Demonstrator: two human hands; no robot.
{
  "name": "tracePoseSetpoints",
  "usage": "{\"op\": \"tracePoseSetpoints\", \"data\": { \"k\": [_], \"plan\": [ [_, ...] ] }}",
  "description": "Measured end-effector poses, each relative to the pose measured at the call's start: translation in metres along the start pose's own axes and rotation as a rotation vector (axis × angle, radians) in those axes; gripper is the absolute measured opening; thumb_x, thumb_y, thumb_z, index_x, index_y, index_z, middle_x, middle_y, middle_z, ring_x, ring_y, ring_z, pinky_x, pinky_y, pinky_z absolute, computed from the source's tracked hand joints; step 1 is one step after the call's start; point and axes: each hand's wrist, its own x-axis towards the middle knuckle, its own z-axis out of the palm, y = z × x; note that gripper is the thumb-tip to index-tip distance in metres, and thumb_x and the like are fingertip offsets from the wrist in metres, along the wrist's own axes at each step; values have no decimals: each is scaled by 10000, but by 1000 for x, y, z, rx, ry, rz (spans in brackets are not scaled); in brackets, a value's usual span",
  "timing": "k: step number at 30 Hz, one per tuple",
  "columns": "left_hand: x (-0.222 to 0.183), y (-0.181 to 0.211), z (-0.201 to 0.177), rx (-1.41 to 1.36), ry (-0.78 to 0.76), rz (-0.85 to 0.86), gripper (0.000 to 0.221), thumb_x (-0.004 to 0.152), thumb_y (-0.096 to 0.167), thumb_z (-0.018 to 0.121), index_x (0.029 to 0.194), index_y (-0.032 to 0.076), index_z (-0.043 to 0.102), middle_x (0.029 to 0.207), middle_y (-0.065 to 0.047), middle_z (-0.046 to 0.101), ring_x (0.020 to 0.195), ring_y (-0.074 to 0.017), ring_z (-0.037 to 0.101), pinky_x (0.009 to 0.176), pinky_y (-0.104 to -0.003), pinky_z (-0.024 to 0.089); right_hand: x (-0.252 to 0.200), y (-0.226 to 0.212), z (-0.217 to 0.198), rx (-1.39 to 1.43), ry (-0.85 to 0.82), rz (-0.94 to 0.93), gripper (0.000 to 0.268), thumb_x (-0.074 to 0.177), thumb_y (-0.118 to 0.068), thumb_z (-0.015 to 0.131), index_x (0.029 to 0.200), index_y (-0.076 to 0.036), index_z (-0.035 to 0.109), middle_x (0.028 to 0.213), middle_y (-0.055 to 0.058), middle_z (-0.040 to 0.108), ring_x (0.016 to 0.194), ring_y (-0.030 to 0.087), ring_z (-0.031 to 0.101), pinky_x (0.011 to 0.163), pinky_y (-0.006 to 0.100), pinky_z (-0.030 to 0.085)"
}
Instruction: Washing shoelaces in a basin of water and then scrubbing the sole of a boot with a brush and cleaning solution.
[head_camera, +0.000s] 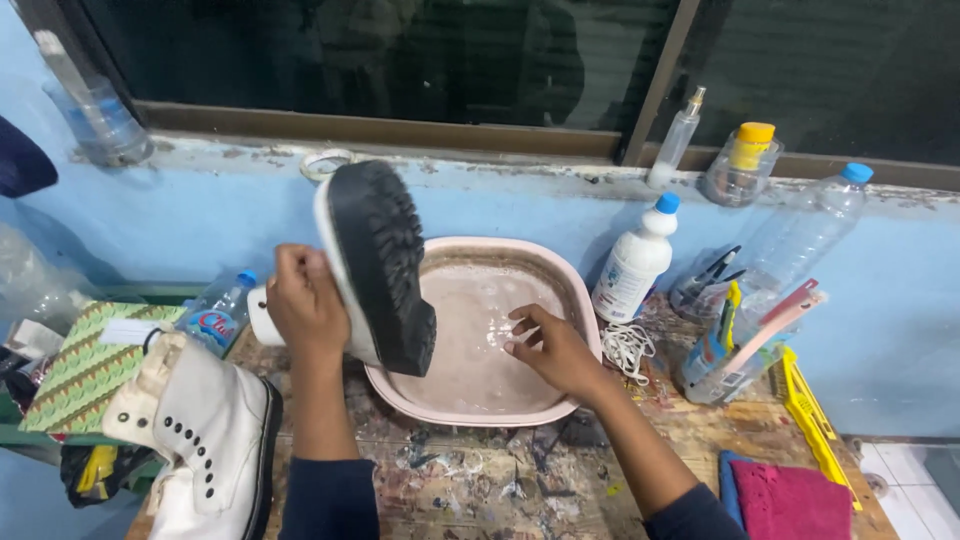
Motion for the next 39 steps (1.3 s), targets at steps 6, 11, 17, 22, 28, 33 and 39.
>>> {"op": "tracePoseSetpoints", "data": {
  "k": [6, 11, 17, 22, 28, 33, 39],
  "plan": [
    [0, 1, 18, 72, -70, 40, 576, 1134, 527, 479, 689, 163, 480, 549, -45, 484, 616, -287, 582, 777, -337, 419, 15, 26, 11, 148, -270, 158, 385, 858, -130, 687, 1210, 25, 683, 1045, 217, 721, 871, 281, 712, 629, 331, 588],
    [3, 5, 28, 85, -66, 96, 541, 1119, 485, 530, 690, 155, 510, 585, -59, 541, 658, -303, 627, 768, -354, 433, 42, 51, 15, 87, -416, 283, 342, 887, -174, 669, 1125, 69, 694, 928, 208, 709, 745, 258, 718, 462, 309, 563],
    [3, 11, 29, 133, -68, 100, 502, 1084, 493, 571, 710, 159, 548, 600, -55, 582, 653, -284, 651, 754, -360, 436, 81, 79, 28, -80, -524, 414, 308, 897, -252, 638, 986, 23, 746, 735, 178, 710, 485, 202, 663, 298, 280, 465],
    [2, 15, 30, 148, -56, 84, 506, 1058, 509, 592, 719, 133, 570, 597, -87, 590, 647, -319, 660, 727, -386, 433, 79, -48, -60, 297, -379, 426, 358, 1020, -264, 471, 921, -60, 748, 718, 120, 743, 656, 191, 748, 563, 266, 499],
    [2, 25, 34, 161, -71, 104, 477, 1042, 521, 593, 729, 164, 553, 600, -33, 578, 624, -266, 651, 743, -363, 442, 90, -188, -124, 297, -158, 60, 321, 1079, -181, 449, 1021, 17, 694, 776, 191, 700, 655, 272, 730, 659, 382, 634],
    [-1, 31, 36, 178, -97, 145, 489, 1044, 494, 532, 717, 133, 493, 643, 12, 556, 601, -229, 553, 700, -394, 381, 94, -237, -129, 238, -168, 71, 237, 1107, -79, 434, 1038, 60, 613, 971, 254, 715, 907, 329, 738, 887, 427, 648],
    [-1, 32, 35, 163, -77, 165, 481, 1042, 470, 569, 710, 133, 483, 633, 15, 535, 598, -221, 543, 706, -384, 382, 92, -232, -127, 192, -190, -5, 211, 1083, -98, 468, 1028, 10, 641, 1009, 208, 747, 971, 294, 765, 900, 378, 641]
  ]
}}
